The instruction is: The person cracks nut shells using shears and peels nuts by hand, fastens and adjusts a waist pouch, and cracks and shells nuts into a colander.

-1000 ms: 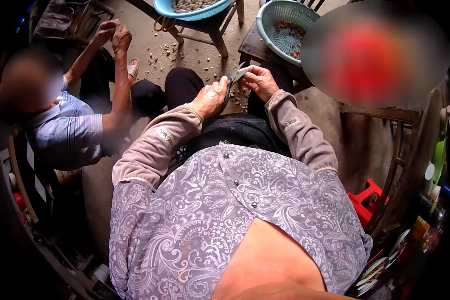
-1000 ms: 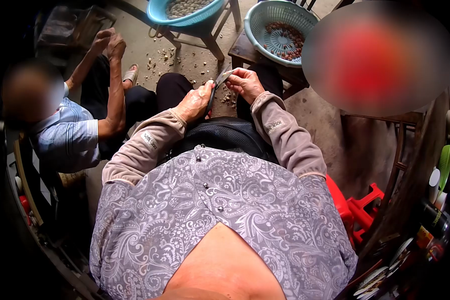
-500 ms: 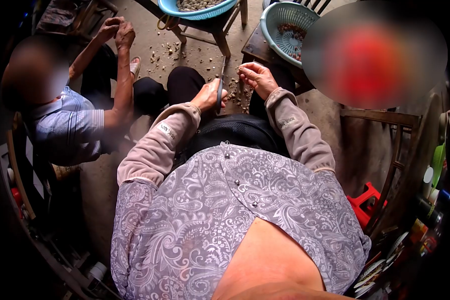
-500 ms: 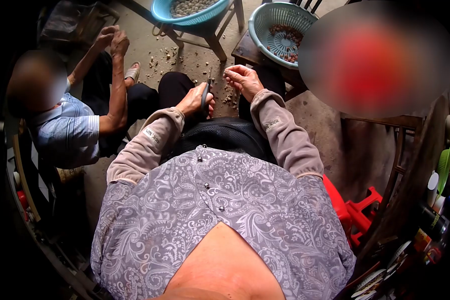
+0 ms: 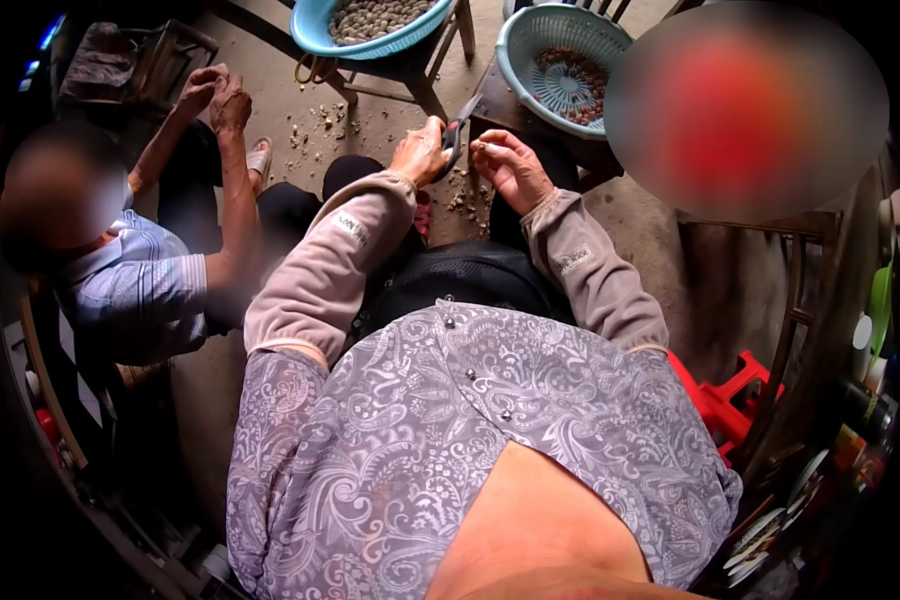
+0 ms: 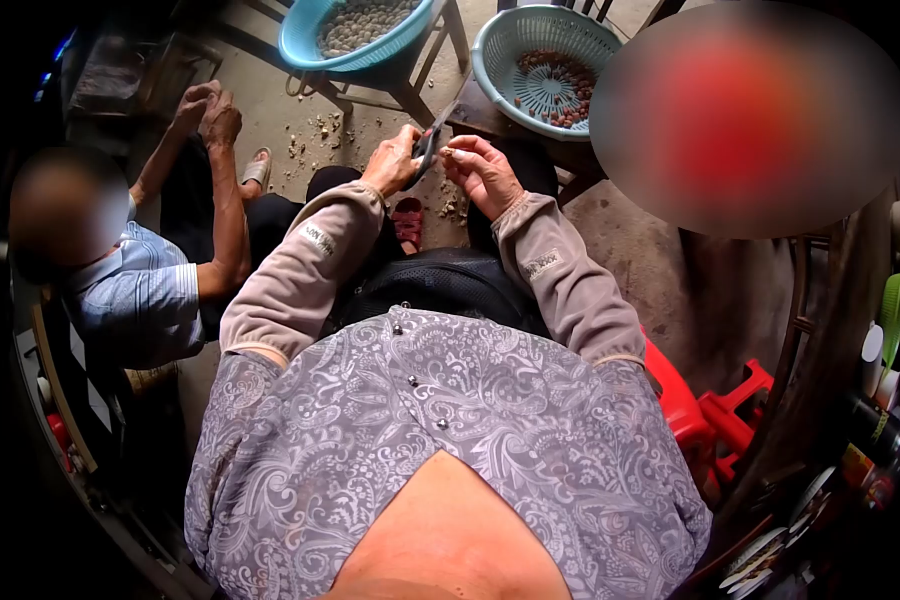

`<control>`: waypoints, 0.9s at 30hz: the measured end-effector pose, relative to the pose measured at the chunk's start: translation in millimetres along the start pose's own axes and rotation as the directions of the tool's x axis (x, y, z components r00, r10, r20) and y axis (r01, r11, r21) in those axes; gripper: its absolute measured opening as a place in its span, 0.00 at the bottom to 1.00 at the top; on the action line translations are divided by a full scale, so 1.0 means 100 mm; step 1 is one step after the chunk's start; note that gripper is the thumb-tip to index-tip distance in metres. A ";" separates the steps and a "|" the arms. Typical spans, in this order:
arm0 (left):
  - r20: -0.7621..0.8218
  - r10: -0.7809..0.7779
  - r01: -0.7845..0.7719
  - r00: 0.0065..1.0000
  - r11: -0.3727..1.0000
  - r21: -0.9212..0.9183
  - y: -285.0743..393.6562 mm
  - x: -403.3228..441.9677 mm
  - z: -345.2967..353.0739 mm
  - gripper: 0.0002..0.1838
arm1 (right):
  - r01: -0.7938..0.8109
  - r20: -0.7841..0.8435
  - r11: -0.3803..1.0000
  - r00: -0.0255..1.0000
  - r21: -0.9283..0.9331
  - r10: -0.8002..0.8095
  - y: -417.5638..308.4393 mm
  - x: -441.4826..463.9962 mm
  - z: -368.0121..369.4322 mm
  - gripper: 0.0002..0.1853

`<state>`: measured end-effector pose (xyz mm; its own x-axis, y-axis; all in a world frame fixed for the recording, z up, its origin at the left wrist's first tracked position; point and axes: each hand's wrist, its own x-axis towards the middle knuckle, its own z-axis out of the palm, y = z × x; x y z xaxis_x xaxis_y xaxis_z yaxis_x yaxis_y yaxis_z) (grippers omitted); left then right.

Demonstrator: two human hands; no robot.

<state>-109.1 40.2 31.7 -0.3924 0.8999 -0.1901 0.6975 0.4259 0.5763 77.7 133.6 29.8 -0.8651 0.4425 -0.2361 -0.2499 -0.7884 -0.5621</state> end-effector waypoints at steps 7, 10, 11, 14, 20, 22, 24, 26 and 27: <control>-0.036 0.091 -0.080 0.995 0.968 0.239 0.40 0.80 0.12 0.25 | 0.165 -0.052 0.984 0.985 0.069 -0.162 -0.14 -0.26 -0.01 0.13; -0.097 0.263 -0.234 0.960 0.942 0.240 0.43 0.97 0.26 0.25 | 0.164 -0.094 0.985 0.983 0.044 -0.160 -0.19 -0.30 -0.05 0.13; -0.130 0.268 -0.235 0.955 0.946 0.223 0.43 0.98 0.29 0.21 | 0.162 -0.101 0.986 0.982 0.038 -0.157 -0.19 -0.30 -0.07 0.13; -0.235 0.230 -0.266 0.944 0.954 -0.137 0.43 0.84 0.23 0.10 | 0.148 -0.113 0.989 0.983 0.031 -0.143 -0.18 -0.29 -0.07 0.14; 0.042 0.233 -0.151 0.972 0.747 -0.648 0.63 -0.27 -0.29 0.11 | 0.074 -0.133 0.997 0.988 -0.014 -0.075 -0.08 -0.20 0.09 0.13; -0.056 0.213 -0.210 0.975 0.827 -0.522 0.55 -0.42 -0.25 0.09 | 0.018 -0.107 0.999 0.994 -0.050 -0.023 -0.01 -0.17 0.12 0.13; -0.100 0.199 -0.222 0.975 0.873 -0.434 0.46 -0.50 -0.19 0.09 | -0.024 -0.113 0.994 0.993 -0.104 0.012 0.08 -0.16 0.13 0.13; -0.110 0.197 -0.224 0.974 0.903 -0.366 0.39 -0.56 -0.13 0.08 | -0.053 -0.112 0.989 0.993 -0.141 0.037 0.13 -0.18 0.12 0.13; -0.102 0.220 -0.241 0.970 0.916 -0.321 0.39 -0.59 -0.13 0.08 | -0.058 -0.109 0.987 0.993 -0.147 0.042 0.14 -0.18 0.13 0.13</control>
